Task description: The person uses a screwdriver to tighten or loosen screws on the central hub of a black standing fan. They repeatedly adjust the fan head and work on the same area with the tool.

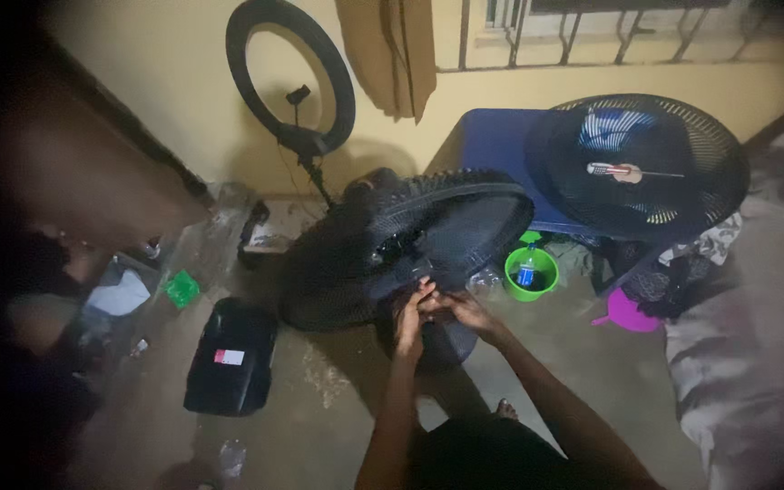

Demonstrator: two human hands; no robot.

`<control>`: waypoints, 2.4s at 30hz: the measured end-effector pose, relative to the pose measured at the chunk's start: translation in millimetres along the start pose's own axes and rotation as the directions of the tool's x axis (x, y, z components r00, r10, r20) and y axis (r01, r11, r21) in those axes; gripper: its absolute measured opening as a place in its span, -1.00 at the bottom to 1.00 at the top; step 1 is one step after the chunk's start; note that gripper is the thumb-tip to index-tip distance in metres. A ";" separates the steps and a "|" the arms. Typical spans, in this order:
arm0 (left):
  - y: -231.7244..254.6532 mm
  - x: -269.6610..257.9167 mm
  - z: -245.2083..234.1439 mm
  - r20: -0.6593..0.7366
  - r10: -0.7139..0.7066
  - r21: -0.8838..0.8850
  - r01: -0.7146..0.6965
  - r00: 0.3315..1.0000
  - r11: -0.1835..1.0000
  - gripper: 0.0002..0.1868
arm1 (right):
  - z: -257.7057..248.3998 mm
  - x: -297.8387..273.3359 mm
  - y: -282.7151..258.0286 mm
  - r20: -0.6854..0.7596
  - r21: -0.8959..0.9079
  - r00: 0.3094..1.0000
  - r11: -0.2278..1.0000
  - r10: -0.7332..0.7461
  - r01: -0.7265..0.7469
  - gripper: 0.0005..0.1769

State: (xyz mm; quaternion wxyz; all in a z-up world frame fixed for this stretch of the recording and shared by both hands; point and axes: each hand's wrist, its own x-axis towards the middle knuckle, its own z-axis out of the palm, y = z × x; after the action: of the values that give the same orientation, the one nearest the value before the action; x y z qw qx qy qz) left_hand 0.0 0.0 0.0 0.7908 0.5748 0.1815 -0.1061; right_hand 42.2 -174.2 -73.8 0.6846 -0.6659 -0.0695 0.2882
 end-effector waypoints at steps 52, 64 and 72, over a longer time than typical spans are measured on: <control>-24.2 53.3 0.2 0.109 -0.052 -0.156 0.069 0.993 0.985 -0.51 | 37.0 -13.1 -48.9 -0.232 0.560 0.971 0.809 -0.053 0.178 -0.44; -41.8 77.2 -1.4 -0.036 -0.074 -0.018 0.073 0.997 0.997 -0.50 | 3.4 -13.8 -84.7 -0.179 0.701 0.981 0.690 -0.070 0.177 -0.06; -47.0 90.2 11.0 -0.178 -0.166 -0.027 0.164 0.970 0.986 -0.53 | 3.4 -9.0 -97.0 -0.285 0.925 0.939 0.313 0.194 0.216 0.03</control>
State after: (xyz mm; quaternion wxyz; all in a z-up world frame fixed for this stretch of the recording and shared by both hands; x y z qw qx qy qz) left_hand 66.4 -21.6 -74.8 0.7631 0.5601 0.2998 -0.1183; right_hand 62.4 -170.5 21.5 0.9460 -0.1755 0.2291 0.1473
